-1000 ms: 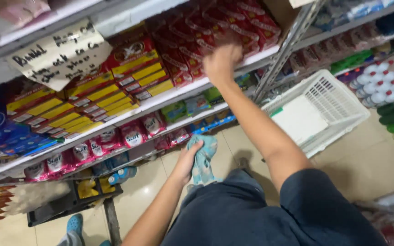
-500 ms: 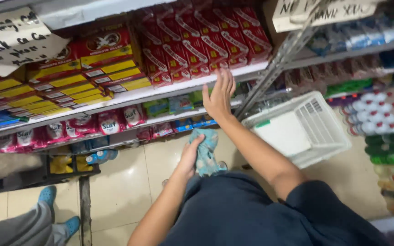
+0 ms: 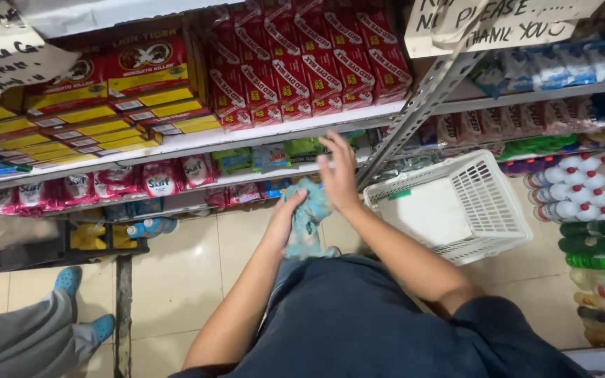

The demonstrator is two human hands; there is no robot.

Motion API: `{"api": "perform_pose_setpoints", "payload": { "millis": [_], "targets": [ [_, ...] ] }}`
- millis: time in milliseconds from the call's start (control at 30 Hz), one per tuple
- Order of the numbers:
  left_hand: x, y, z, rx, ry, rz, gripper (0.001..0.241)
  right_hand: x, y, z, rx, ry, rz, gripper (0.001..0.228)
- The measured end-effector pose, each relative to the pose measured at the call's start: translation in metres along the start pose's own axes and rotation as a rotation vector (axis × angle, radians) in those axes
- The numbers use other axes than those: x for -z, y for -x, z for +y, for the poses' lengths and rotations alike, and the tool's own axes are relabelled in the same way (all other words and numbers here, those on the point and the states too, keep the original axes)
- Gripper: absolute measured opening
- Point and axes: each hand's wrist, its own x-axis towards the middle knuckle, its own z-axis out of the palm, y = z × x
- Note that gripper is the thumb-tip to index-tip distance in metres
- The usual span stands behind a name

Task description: Wiping down product boxes and organizing them on a grocery store shelf using a cloth.

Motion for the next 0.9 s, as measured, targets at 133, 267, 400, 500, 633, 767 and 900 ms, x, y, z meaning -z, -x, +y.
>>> {"api": "perform_pose_setpoints", "payload": {
  "millis": [133, 267, 400, 500, 633, 767, 900],
  "targets": [
    [-0.018, 0.001, 0.010, -0.151, 0.103, 0.010, 0.062, 0.028, 0.024, -0.009, -0.574, -0.736, -0.035, 0.068],
    [-0.029, -0.021, 0.000, -0.440, -0.028, 0.027, 0.046, 0.036, 0.050, -0.035, -0.622, -0.868, -0.195, 0.049],
    [-0.041, -0.032, -0.018, -0.546, -0.182, 0.136, 0.035, 0.037, 0.056, -0.031, -0.572, -0.671, -0.282, 0.054],
    [-0.042, -0.029, -0.021, -0.553, -0.203, 0.173, 0.027, 0.039, 0.065, -0.041, -0.617, -0.671, -0.245, 0.066],
    [-0.040, -0.037, -0.038, -0.432, -0.266, 0.114, 0.037, 0.057, 0.074, -0.034, -0.641, -0.723, -0.221, 0.051],
    [-0.046, -0.030, -0.036, -0.379, -0.297, 0.067, 0.042, 0.066, 0.070, -0.040, -0.726, -0.777, -0.175, 0.040],
    [-0.053, -0.021, -0.032, -0.347, -0.204, 0.085, 0.041, 0.070, 0.069, -0.050, -0.790, -0.798, -0.164, 0.031]
  ]
}}
